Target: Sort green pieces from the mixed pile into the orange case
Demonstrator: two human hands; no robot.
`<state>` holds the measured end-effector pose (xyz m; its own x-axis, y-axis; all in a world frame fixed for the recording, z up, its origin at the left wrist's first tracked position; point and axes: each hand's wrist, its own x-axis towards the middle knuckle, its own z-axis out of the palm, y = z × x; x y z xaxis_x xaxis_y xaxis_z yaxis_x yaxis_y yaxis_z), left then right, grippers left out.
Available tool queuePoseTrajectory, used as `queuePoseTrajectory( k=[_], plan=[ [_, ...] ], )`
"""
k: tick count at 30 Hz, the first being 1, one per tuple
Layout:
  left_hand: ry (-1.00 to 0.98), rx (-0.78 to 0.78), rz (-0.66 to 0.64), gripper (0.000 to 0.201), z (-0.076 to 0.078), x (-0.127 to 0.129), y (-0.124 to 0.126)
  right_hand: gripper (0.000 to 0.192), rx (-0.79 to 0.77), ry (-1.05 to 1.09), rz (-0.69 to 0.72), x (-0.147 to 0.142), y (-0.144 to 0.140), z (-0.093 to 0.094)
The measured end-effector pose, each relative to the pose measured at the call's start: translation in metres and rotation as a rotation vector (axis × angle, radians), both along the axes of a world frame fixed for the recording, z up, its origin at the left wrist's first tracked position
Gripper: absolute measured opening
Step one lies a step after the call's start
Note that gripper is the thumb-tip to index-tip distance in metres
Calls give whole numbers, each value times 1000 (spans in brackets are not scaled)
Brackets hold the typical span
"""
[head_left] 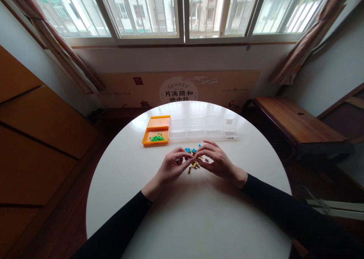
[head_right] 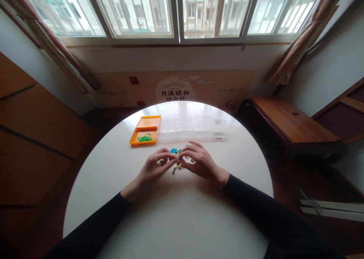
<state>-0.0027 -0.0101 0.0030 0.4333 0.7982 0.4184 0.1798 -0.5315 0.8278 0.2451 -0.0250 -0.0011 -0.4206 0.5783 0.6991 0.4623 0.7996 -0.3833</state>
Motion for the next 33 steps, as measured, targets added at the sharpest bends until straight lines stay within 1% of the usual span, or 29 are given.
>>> queuePoseTrajectory(
  k=[6,12,17,23,26,29,30,32,33],
  plan=[
    [12,4,0,24,-1,0,0,8,-10,7,-3,0,0,1],
    [6,1,21,23,-1,-1,1,3,-20,16,-19,-1,-2,4],
    [-30,8,35,20,-1,-3,2,7,-31,25,-16,-1,-3,7],
    [-56,23,63,21,5,0,-1,7,-64,35,-19,0,-4,7],
    [-34,52,73,22,9,-1,1,6,-83,33,-21,1,-3,4],
    [37,137,148,21,12,-14,12,3,-111,17,-69,1,-1,1],
    [73,188,207,20,14,-21,18,3,-119,10,-84,1,0,0],
    [190,297,356,18,15,-40,33,8,-135,-6,-103,1,1,-2],
    [251,327,440,18,16,-50,40,12,-144,-14,-107,1,1,-3]
  ],
)
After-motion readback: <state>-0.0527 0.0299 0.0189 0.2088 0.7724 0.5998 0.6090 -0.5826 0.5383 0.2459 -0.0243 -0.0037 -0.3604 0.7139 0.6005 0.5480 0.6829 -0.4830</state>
